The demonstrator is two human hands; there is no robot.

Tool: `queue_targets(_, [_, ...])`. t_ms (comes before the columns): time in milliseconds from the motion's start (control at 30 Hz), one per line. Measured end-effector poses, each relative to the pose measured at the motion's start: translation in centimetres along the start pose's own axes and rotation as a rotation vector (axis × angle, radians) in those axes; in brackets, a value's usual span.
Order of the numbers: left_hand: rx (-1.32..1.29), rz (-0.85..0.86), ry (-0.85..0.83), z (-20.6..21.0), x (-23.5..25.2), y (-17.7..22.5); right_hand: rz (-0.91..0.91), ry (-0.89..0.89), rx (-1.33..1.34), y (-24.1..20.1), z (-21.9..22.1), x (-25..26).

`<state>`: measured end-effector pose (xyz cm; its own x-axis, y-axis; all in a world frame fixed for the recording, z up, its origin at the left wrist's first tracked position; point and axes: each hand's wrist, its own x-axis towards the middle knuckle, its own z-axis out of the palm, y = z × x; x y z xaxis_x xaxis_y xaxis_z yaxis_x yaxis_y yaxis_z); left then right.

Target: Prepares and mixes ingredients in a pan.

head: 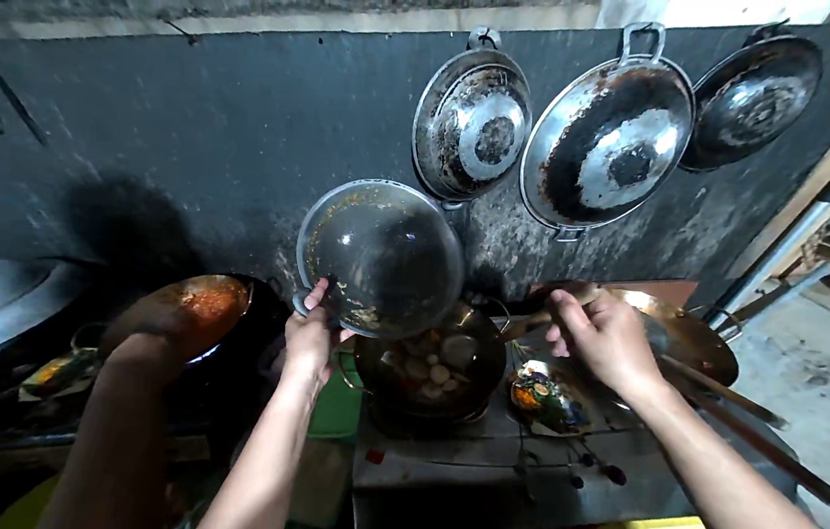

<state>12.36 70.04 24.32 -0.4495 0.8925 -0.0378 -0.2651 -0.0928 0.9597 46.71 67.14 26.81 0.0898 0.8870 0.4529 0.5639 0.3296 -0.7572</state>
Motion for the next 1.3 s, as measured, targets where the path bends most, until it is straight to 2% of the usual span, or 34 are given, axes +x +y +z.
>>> queue_targets(200, [0.031,0.068,0.017,-1.4,0.0,-0.5,-0.042,0.069,0.079,-2.6,-2.4,0.9])
queue_targets(333, [0.030,0.073,0.000,-1.9,0.2,-1.5,-0.085,0.091,0.109,-5.3,-3.3,3.3])
queue_targets(567, [0.004,-0.044,-0.096,-1.6,-0.7,-1.8,-0.150,0.007,0.041,-8.9,-0.2,8.8])
queue_targets(633, [-0.043,-0.094,-0.095,-1.1,-0.9,-1.2,-0.243,-0.052,-0.055,-8.8,1.4,10.0])
queue_targets(767, [-0.141,-0.161,-0.092,-0.5,-1.0,-0.1,-0.651,-0.206,-0.288,-7.7,3.5,9.7])
queue_targets(833, [-0.102,-0.162,-0.074,-0.7,-1.3,-0.5,-0.723,-0.270,-0.315,-6.9,4.0,8.0])
queue_targets(967, [-0.094,-0.208,-0.033,-0.4,-1.3,0.3,-0.682,-0.274,-0.300,-6.1,4.2,4.0])
queue_targets(1167, [-0.116,-0.227,-0.053,-0.1,-1.1,0.0,-0.611,-0.246,-0.267,-5.1,5.2,5.9])
queue_targets(1300, [-0.144,-0.211,-0.090,-0.5,-0.8,-1.1,-0.567,-0.329,-0.171,-6.4,4.5,2.7])
